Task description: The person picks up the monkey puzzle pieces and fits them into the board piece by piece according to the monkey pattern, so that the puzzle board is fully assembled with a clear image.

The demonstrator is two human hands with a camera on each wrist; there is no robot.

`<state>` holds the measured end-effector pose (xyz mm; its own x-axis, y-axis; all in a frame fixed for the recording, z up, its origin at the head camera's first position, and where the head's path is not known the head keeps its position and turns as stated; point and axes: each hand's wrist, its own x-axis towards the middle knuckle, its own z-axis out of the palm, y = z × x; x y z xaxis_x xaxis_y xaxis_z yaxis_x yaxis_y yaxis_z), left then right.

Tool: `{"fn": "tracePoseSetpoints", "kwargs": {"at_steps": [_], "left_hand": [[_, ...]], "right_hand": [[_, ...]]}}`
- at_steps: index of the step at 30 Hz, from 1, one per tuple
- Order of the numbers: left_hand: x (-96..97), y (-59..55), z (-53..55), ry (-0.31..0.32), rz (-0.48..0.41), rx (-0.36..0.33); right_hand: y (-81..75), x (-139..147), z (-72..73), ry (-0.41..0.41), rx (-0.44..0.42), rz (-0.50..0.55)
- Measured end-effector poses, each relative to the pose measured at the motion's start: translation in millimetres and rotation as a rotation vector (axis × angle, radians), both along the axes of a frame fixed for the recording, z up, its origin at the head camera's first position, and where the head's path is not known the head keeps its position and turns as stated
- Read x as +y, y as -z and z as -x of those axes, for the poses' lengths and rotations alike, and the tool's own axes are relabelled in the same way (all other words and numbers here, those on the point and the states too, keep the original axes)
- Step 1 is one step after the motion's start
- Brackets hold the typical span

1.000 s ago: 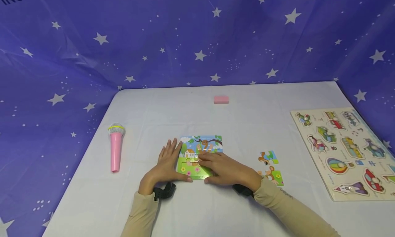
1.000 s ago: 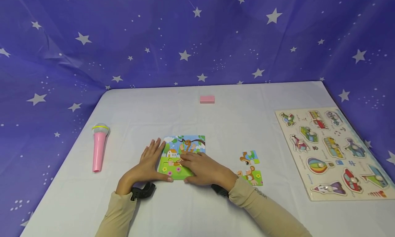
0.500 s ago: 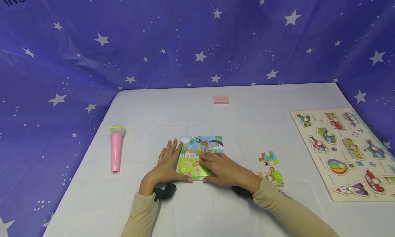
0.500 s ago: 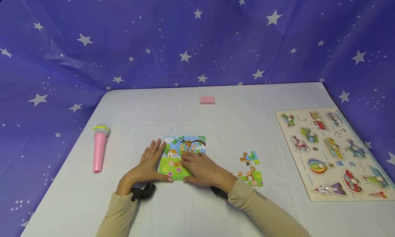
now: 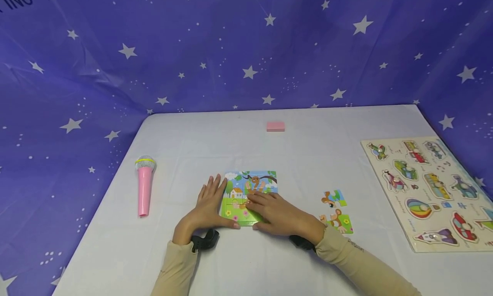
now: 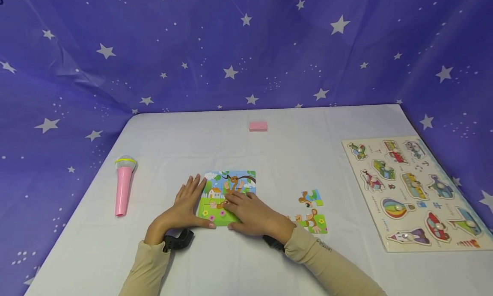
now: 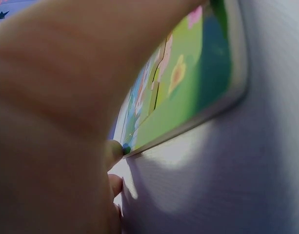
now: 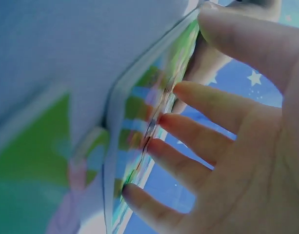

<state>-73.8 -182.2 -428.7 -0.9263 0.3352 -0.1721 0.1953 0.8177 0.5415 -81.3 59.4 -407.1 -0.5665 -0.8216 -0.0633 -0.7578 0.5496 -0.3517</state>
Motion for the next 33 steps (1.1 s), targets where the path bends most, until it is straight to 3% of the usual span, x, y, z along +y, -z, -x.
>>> {"fn": "tracePoseSetpoints", "kwargs": {"at_steps": [9,14,18,25,33], "left_hand": [[0.0,-0.8,-0.1,0.01,-0.002,-0.004],[0.4,-0.1,0.1,0.003,-0.004,0.006],[-0.2,1.3,0.2,0.0,-0.007,0.009],[-1.4,3.0,-0.1,-0.001,-0.002,0.01],[-0.4,2.8,0.5,0.0,-0.025,0.013]], "right_hand": [[-10.1,5,1.7,0.031,-0.069,0.149],[-21.7,22,6.3,0.13,-0.104,0.174],[-23.0,45,12.3,0.215,-0.097,0.166],[-11.5,98,22.6,0.394,-0.035,0.164],[-0.6,162,24.0,0.536,-0.021,0.213]]}}
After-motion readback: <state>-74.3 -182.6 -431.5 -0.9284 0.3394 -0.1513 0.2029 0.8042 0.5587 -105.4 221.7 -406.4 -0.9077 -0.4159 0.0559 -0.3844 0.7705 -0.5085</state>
